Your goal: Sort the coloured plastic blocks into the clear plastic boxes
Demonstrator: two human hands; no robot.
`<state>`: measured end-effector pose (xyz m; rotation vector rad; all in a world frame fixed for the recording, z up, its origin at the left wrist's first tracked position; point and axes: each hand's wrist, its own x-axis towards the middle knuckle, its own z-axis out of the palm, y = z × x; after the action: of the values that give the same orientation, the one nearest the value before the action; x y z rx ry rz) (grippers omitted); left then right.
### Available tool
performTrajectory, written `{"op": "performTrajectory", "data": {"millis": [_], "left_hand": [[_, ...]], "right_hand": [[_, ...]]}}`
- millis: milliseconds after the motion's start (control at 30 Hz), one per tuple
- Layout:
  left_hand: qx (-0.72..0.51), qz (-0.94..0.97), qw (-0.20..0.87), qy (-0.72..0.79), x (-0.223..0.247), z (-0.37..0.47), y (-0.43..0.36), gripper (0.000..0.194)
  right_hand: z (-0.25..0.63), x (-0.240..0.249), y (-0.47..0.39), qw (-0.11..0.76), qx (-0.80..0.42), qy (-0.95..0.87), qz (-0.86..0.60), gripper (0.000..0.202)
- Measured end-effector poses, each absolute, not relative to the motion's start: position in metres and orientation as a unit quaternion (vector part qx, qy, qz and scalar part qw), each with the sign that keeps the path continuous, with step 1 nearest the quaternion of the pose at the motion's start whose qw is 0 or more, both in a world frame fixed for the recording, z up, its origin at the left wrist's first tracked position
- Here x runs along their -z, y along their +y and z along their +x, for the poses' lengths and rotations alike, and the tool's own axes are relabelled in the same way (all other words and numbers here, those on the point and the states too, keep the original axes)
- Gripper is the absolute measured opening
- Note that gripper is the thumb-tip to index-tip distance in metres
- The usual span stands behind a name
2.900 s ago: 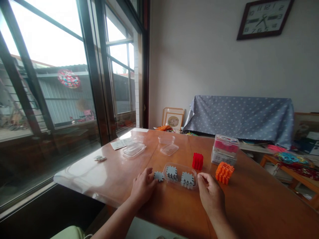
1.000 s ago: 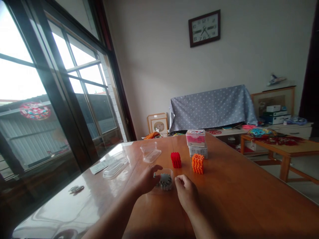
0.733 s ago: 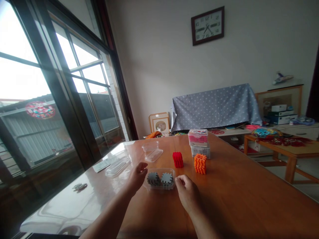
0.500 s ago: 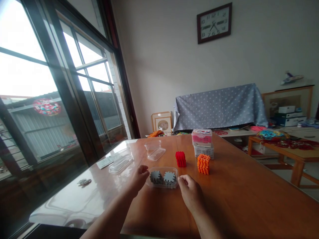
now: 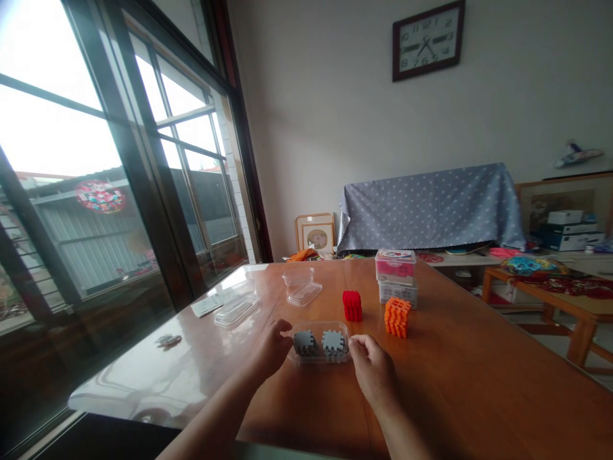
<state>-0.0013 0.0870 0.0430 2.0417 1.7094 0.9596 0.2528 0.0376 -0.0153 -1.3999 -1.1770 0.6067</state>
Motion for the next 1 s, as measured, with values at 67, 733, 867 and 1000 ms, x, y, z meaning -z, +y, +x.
{"op": "performTrajectory", "data": {"millis": [67, 733, 867, 1000], "left_hand": [[-0.312, 0.755, 0.072, 0.572, -0.052, 0.001, 0.081, 0.026], [-0.244, 0.794, 0.055, 0.554, -0.081, 0.017, 0.090, 0.018], [-0.284, 0.752, 0.071, 0.591, -0.070, 0.002, 0.129, 0.023], [-0.250, 0.747, 0.091, 0.609, -0.060, -0.006, 0.164, 0.026]], "right_hand": [[0.253, 0.016, 0.038, 0.571, -0.262, -0.498, -0.598, 0.044], [0.254, 0.015, 0.035, 0.576, -0.301, -0.477, -0.591, 0.048], [0.253, 0.014, 0.034, 0.594, -0.309, -0.462, -0.582, 0.049], [0.254, 0.018, 0.037, 0.600, -0.319, -0.454, -0.576, 0.049]]}}
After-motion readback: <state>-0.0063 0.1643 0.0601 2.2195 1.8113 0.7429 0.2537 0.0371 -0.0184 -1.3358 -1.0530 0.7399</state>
